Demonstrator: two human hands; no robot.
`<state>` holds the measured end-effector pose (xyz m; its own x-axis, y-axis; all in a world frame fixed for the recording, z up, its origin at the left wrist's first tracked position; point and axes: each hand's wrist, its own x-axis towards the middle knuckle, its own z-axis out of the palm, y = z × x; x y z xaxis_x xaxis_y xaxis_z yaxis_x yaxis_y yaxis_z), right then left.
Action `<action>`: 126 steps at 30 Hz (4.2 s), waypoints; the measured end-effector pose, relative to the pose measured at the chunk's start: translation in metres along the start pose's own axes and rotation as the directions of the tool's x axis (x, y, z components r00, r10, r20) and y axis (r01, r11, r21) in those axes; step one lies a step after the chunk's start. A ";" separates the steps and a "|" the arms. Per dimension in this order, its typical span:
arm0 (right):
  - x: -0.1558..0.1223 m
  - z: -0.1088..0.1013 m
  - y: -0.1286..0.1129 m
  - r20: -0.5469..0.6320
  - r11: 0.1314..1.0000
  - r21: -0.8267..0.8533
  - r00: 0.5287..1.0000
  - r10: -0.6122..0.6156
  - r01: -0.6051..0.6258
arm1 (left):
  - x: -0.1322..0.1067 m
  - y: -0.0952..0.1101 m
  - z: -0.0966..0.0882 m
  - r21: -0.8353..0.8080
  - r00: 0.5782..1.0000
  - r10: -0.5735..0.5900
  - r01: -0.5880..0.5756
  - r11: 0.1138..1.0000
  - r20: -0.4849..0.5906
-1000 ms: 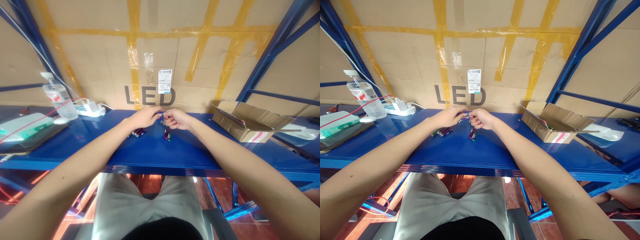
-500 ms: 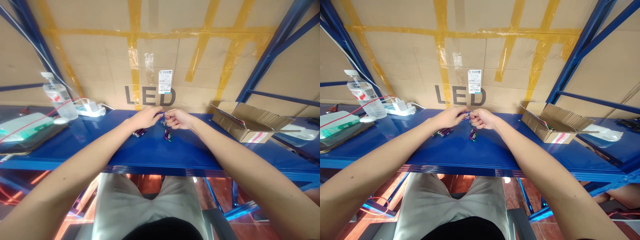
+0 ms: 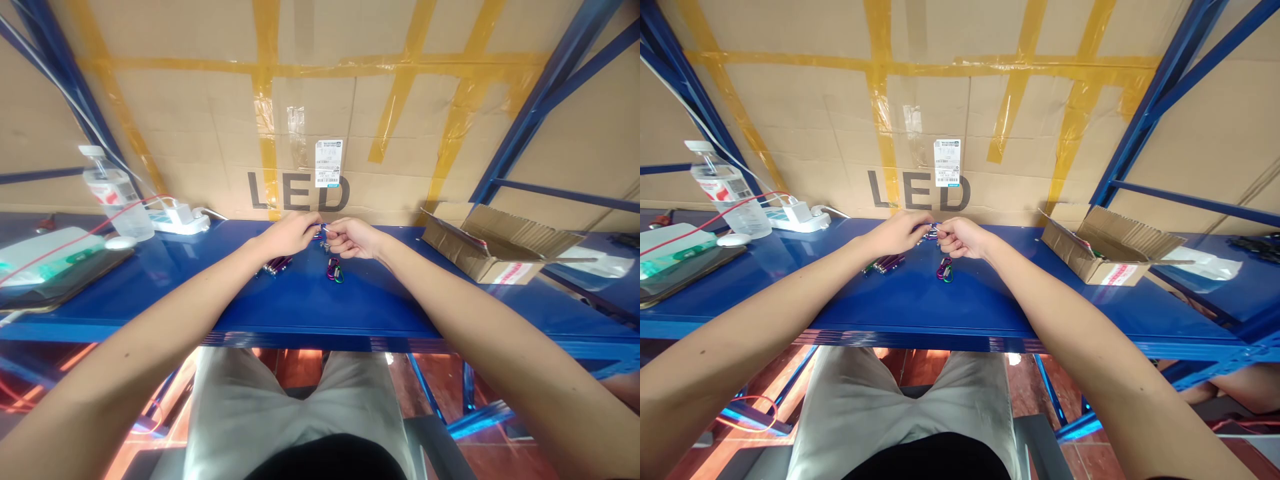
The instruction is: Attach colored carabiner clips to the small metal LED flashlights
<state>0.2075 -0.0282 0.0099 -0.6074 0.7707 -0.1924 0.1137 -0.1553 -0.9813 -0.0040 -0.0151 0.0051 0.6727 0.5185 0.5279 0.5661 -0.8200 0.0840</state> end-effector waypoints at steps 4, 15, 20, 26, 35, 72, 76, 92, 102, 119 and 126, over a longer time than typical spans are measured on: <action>0.001 -0.007 0.001 0.063 0.999 -0.019 0.998 0.030 -0.029 | 0.000 -0.003 0.001 -0.104 0.999 -0.032 0.034 0.994 0.013; 0.006 -0.018 0.011 -0.169 0.975 -0.115 0.964 -0.207 0.189 | 0.000 -0.007 -0.004 -0.174 0.983 -0.130 0.152 0.973 0.131; 0.010 -0.011 0.013 -0.243 0.944 -0.256 0.932 -0.270 0.207 | 0.000 -0.007 -0.004 -0.194 0.973 -0.155 0.187 0.963 0.170; 0.019 0.000 0.017 -0.198 0.701 -0.674 0.857 -0.475 0.233 | 0.000 -0.008 0.000 -0.396 0.971 -0.175 0.226 0.890 0.161; 0.017 -0.004 0.017 -0.185 0.549 -0.811 0.799 -0.572 0.205 | 0.001 -0.019 -0.001 -0.507 0.963 -0.247 0.266 0.820 0.107; 0.010 0.034 0.013 -0.081 0.516 -0.782 0.764 -0.640 0.350 | 0.004 -0.010 0.004 -0.908 0.896 -0.362 0.352 0.228 0.257; 0.008 0.037 0.011 -0.094 0.512 -0.795 0.767 -0.635 0.326 | 0.004 -0.013 0.004 -0.918 0.898 -0.359 0.342 0.200 0.256; 0.008 0.037 0.010 -0.082 0.463 -0.827 0.745 -0.662 0.320 | 0.002 -0.020 0.005 -0.943 0.885 -0.378 0.324 0.081 0.271; 0.008 0.037 0.012 -0.083 0.409 -0.875 0.751 -0.655 0.260 | 0.005 -0.032 0.013 -0.947 0.912 -0.276 0.254 -0.196 0.302; 0.008 0.038 0.011 -0.070 0.406 -0.873 0.753 -0.655 0.272 | 0.005 -0.031 0.012 -0.940 0.920 -0.245 0.252 -0.230 0.307; 0.009 0.036 0.013 -0.072 0.407 -0.866 0.733 -0.676 0.290 | 0.005 -0.031 0.011 -0.938 0.914 -0.253 0.262 -0.228 0.316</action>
<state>0.1749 -0.0453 -0.0043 -0.4658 0.7147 0.5218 0.5508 0.6957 -0.4612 -0.0128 0.0152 -0.0046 0.6225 0.7582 0.1939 -0.3999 0.0952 0.9116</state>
